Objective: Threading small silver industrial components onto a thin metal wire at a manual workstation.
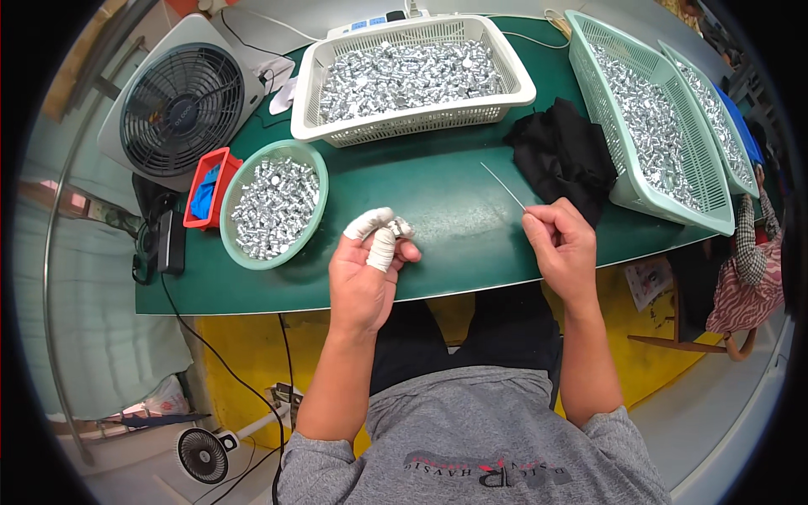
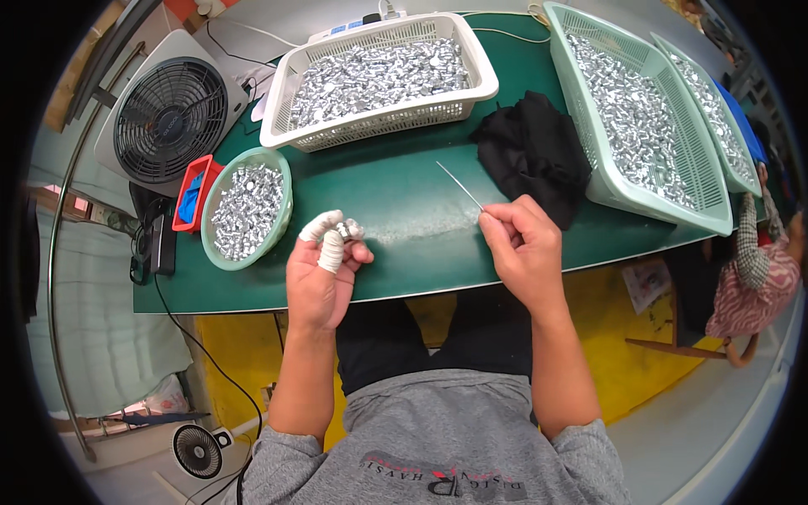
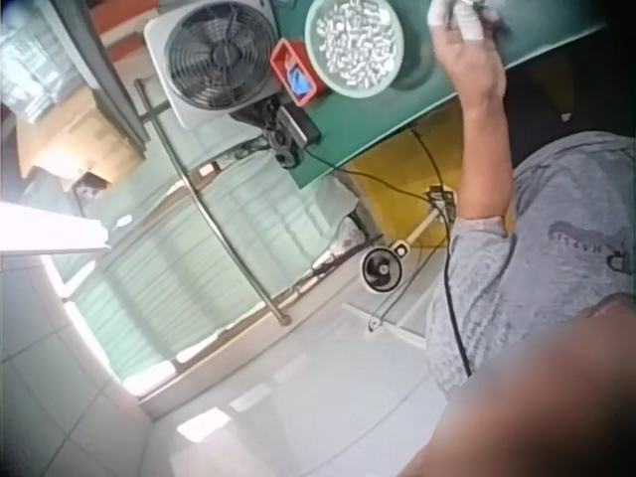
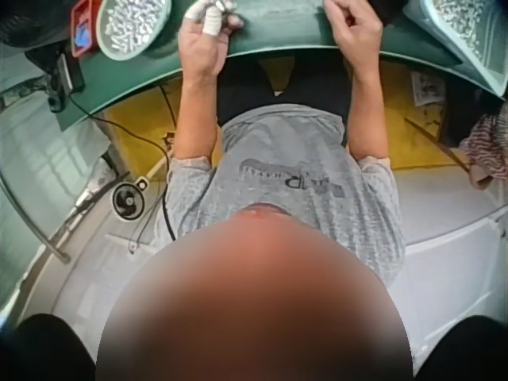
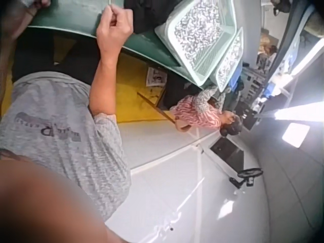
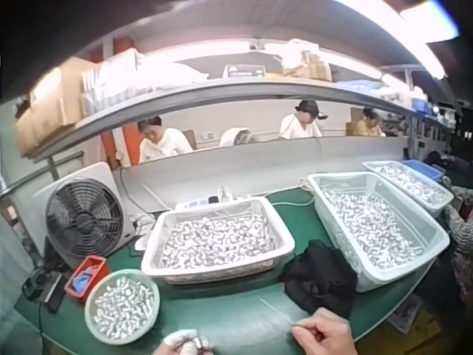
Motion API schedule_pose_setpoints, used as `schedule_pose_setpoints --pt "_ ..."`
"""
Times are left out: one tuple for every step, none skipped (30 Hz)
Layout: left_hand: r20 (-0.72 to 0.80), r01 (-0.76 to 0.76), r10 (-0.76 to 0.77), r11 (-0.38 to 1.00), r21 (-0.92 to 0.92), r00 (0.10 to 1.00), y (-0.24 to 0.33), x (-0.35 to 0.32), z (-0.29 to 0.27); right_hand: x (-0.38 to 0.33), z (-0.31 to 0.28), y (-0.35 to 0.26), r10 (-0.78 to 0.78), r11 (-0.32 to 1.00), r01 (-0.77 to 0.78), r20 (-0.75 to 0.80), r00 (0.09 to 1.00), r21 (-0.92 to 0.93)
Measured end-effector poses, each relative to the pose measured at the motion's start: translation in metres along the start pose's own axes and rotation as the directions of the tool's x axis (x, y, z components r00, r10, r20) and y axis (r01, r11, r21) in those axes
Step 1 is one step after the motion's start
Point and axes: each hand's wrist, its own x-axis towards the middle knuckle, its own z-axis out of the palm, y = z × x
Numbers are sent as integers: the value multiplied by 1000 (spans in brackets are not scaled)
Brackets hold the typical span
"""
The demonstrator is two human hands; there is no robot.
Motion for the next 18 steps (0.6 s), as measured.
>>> schedule_pose_setpoints --pt "39 7 -4 998 -70 999 -2 0 0 -1 1 0 -4 1000 4 5 1000 0" --pt "37 4 -2 997 -72 999 -3 0 0 -3 1 0 -15 1000 15 -4 1000 -11" --pt "42 17 -14 996 -90 999 -5 0 1 -5 2 1 -26 999 25 -14 1000 -22" --pt "47 31 -26 994 -107 999 -5 -1 2 -6 2 1 -36 999 36 -23 999 -33" --pt "52 44 -38 991 -123 998 -6 -1 2 -6 3 1 -38 999 38 -19 999 -33" --pt "49 41 -35 991 -125 998 -7 -1 1 -5 3 -1 -43 998 42 -19 999 -45" --pt "43 34 -29 994 -105 999 -7 -2 1 -5 3 -2 -47 997 46 -18 999 -55" --pt "37 27 -24 996 -85 999 -7 -2 0 -4 4 -3 -52 997 50 -17 999 -66" --pt "31 21 -19 998 -64 999 -8 -2 0 -4 4 -2 -53 997 52 -12 998 -65" --pt "27 18 -16 998 -64 1000 -8 -2 0 -5 3 -1 -60 996 59 -15 998 -68" --pt "24 15 -13 997 -73 1000 -8 -3 1 -5 3 0 -66 995 65 -18 998 -71" --pt "22 13 -11 997 -82 1000 -8 -2 3 -5 3 0 -73 995 71 -23 997 -75" --pt "21 11 -9 996 -90 1000 -8 -2 3 -5 3 0 -74 995 72 -22 997 -75" --pt "20 10 -8 996 -90 1000 -8 -2 3 -5 3 -1 -69 995 67 -21 997 -72" --pt "18 -3 4 997 -73 1000 -9 -2 2 -5 4 -1 -63 996 62 -21 998 -69" --pt "17 -15 16 998 -57 1000 -10 -2 2 -5 4 -1 -58 996 56 -21 998 -67" --pt "16 -27 28 999 -39 999 -11 -3 1 -5 4 -1 -58 996 57 -21 998 -66" --pt "16 -28 29 999 -38 999 -11 -3 1 -4 4 -1 -72 995 70 -26 997 -71"
